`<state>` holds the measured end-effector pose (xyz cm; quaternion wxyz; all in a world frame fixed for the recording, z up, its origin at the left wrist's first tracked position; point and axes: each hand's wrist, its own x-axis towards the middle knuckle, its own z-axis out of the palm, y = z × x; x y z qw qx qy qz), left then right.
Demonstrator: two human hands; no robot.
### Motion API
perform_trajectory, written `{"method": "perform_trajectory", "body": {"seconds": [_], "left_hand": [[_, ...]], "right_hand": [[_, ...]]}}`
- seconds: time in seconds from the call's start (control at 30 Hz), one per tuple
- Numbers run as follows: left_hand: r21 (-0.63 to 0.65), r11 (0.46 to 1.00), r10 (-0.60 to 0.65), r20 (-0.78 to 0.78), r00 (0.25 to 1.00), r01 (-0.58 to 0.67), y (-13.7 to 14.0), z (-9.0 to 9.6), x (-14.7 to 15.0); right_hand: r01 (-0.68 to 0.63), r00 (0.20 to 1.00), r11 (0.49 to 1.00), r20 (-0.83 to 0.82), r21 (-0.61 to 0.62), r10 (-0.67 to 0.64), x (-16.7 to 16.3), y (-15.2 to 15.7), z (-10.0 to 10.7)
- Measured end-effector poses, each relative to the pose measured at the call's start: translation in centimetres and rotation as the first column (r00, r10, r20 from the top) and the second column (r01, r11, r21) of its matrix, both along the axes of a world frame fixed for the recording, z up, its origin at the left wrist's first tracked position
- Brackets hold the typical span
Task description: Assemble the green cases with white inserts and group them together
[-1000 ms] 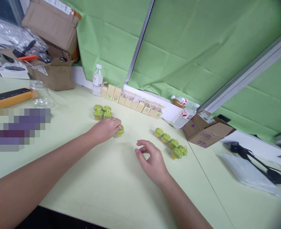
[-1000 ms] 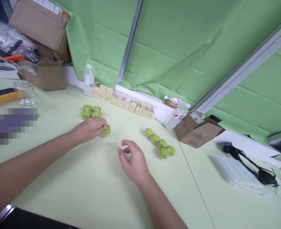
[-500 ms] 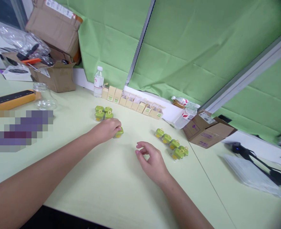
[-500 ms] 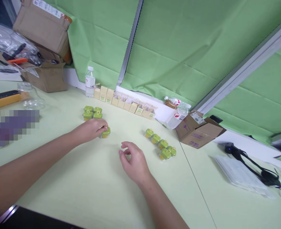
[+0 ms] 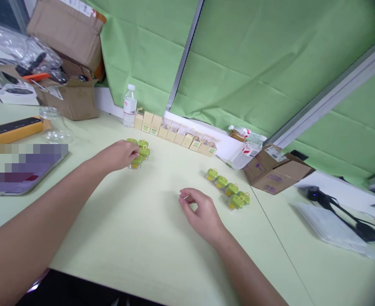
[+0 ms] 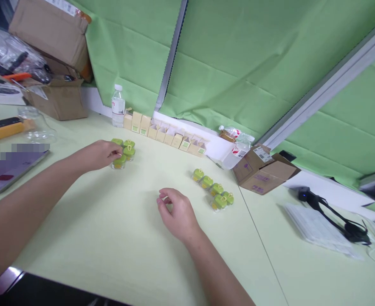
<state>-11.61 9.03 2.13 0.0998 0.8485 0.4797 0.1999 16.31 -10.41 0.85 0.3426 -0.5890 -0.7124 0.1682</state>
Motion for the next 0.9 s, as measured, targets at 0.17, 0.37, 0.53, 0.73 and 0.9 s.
{"method": "perform_trajectory", "body": {"seconds": [0.17,0.37,0.53,0.73,0.9], "left_hand": [[0.022,0.998,0.060,-0.192,0.979,-0.057,0.3,0.8,-1.5],[0.060,0.947,0.319,-0.241,0.917,-0.314,0.3,1.2,-2.9],[0.047,0.904,0.425,-0.225,0.877,-0.426,0.5,1.1,-3.1],[0.075,0.899,0.429,0.046,0.902,-0.431,1.0,0.2,-2.6],[0.156,0.890,0.389,0.231,0.892,-0.429,-0.4,1.2,-1.4]], "right_hand": [[-0.014,1.000,1.000,0.008,0.005,0.014,0.0,0.1,-0.1],[-0.036,0.999,0.999,0.017,-0.019,0.037,0.0,0.0,0.2],[-0.051,0.998,0.998,0.020,-0.035,0.052,-0.1,-0.1,0.2],[-0.062,0.997,0.997,0.032,-0.036,0.064,-0.1,-0.1,0.3],[-0.064,0.997,0.998,0.052,-0.019,0.065,-0.1,-0.3,0.6]]}}
